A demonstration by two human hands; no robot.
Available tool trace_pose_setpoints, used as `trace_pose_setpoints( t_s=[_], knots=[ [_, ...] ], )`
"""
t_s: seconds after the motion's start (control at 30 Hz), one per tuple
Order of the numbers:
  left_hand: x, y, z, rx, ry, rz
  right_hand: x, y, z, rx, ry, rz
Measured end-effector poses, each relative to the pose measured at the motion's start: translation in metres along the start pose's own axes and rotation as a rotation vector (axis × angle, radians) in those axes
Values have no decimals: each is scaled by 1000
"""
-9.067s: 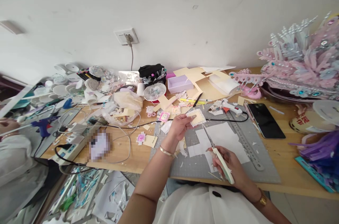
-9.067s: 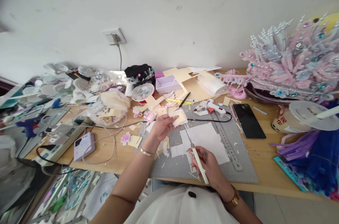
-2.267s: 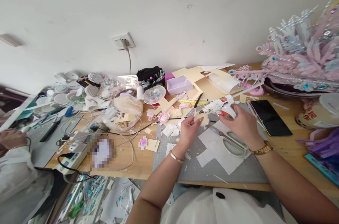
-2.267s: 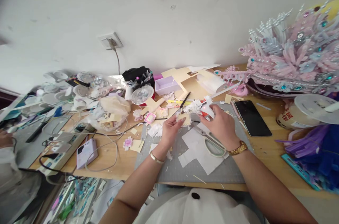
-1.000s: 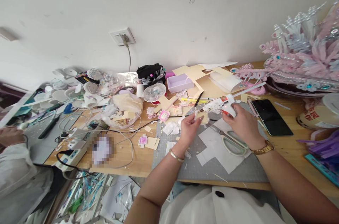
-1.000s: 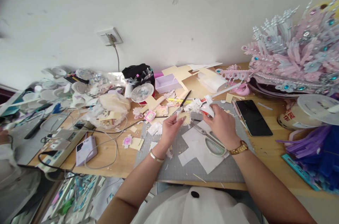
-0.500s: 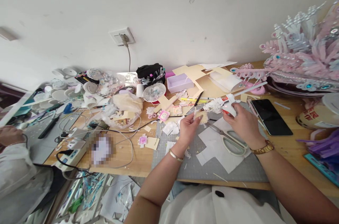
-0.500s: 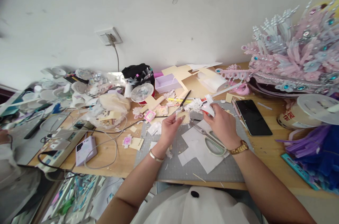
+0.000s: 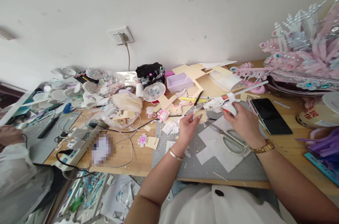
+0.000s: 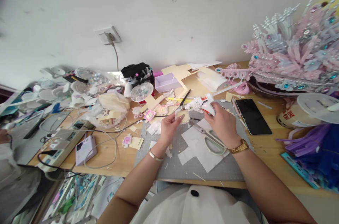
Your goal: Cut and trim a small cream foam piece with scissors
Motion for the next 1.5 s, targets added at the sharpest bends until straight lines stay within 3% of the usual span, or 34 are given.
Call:
trace_pose_setpoints(
  t_s=[0.83,1.5],
  knots=[
    [-2,-2,-5,34,-59,27,4,-1,-1,19,7,25],
    [8,-1,-5,63,-31,30,6,-3,-2,-16,37,44]
  ],
)
Point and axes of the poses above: each hand's wrist, its own y-axis away from the middle knuckle, its own z-axis out of the palm, x = y × z, the point moved 4 cm from there along -y, towards the middle knuckle, and after that the axes turned 10 degrees about z, right-handed, at the moved point
